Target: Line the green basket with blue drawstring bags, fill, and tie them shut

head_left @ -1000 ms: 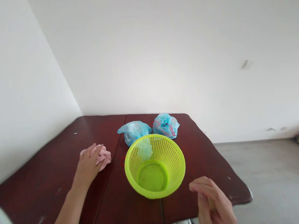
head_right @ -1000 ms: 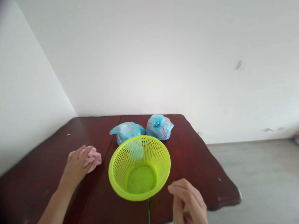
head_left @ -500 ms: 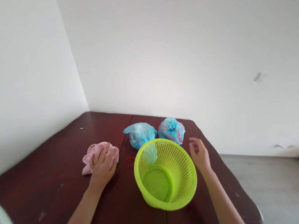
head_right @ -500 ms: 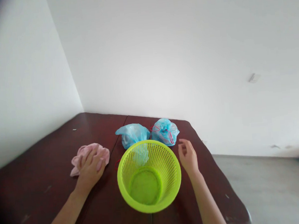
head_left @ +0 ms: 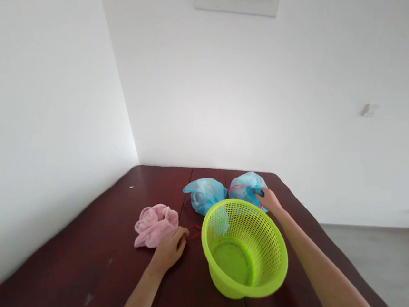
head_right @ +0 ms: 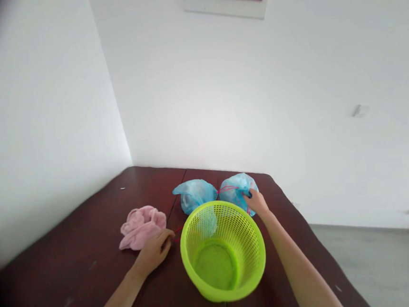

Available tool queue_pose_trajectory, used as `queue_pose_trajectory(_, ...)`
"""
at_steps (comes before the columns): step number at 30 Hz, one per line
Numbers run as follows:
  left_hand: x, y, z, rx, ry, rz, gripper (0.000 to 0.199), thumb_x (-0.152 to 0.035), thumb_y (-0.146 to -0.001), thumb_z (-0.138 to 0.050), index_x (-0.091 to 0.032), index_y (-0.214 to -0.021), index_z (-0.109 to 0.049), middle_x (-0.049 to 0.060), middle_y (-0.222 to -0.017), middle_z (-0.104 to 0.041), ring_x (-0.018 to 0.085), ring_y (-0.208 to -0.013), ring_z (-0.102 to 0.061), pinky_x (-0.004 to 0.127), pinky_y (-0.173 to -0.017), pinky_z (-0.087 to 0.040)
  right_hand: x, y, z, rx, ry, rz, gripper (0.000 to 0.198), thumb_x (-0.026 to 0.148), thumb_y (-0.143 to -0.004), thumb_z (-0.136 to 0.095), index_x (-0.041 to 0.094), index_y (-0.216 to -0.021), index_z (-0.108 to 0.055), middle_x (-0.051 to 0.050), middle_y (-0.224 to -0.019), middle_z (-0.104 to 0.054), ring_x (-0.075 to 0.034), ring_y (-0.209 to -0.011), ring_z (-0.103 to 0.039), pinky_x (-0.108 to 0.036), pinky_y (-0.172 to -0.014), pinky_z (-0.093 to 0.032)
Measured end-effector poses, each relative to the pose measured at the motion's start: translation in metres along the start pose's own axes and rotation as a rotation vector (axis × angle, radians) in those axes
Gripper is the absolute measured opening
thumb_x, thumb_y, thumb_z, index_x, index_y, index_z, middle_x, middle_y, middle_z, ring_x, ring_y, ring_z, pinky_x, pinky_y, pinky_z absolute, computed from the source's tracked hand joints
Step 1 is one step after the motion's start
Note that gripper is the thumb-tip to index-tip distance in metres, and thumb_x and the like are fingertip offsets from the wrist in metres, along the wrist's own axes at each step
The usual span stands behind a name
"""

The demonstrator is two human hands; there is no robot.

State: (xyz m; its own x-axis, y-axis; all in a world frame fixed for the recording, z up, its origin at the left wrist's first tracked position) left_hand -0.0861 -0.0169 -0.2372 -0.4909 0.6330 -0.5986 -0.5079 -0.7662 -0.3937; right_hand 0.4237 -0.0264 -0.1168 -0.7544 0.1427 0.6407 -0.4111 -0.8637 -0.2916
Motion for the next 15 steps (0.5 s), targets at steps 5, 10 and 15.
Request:
queue_pose_trajectory(5, 0.011, -0.035, -0.021, -0.129, 0.256, 0.166, 0.045, -0.044, -0.115, -0.061, -0.026, -0.156, -0.063, 0.017, -0.162, -0.069, 0.036, -0.144, -0.072, 0.051, -0.110, -0.066, 0.007, 0.019, 0.029, -0.158, -0.304, 0.025, 0.061, 0.077, -0.093, -0.058, 0.018, -0.103, -0.073, -0.004, -0.083, -0.068, -0.022, -0.080, -0.058, -0.036, -0.073, -0.049)
queue_pose_trajectory(10, -0.005, -0.135, -0.058, -0.194, 0.396, 0.265, 0.108, -0.070, -0.100, -0.079, -0.027, -0.187, -0.031, 0.023, -0.198, -0.011, 0.048, -0.186, -0.018, 0.059, -0.142, -0.041, 0.020, 0.043, 0.037, -0.219, -0.475, 0.023, 0.067, 0.087, -0.093, -0.066, 0.021, -0.089, -0.068, 0.001, -0.071, -0.056, -0.017, -0.066, -0.045, -0.031, -0.060, -0.038)
queue_pose_trajectory(15, -0.034, -0.199, -0.089, -0.057, 0.432, 0.183, 0.100, -0.072, -0.091, -0.085, -0.017, -0.170, -0.058, 0.028, -0.188, -0.040, 0.057, -0.177, -0.033, 0.064, -0.144, -0.033, 0.025, 0.063, 0.052, -0.229, -0.524, 0.049, 0.062, 0.083, -0.096, -0.074, 0.022, -0.085, -0.071, -0.001, -0.072, -0.062, -0.018, -0.065, -0.049, -0.032, -0.060, -0.042)
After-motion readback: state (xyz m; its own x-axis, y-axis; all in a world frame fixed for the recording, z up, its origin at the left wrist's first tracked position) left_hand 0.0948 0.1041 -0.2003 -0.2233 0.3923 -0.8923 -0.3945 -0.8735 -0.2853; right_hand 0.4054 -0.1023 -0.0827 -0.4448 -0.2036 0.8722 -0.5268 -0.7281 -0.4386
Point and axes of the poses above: each hand's wrist, its own y-axis away from the middle knuckle, its own z-axis out of the back of the hand, x = y × z, the point moved 1 cm from there along -y, towards the middle knuckle
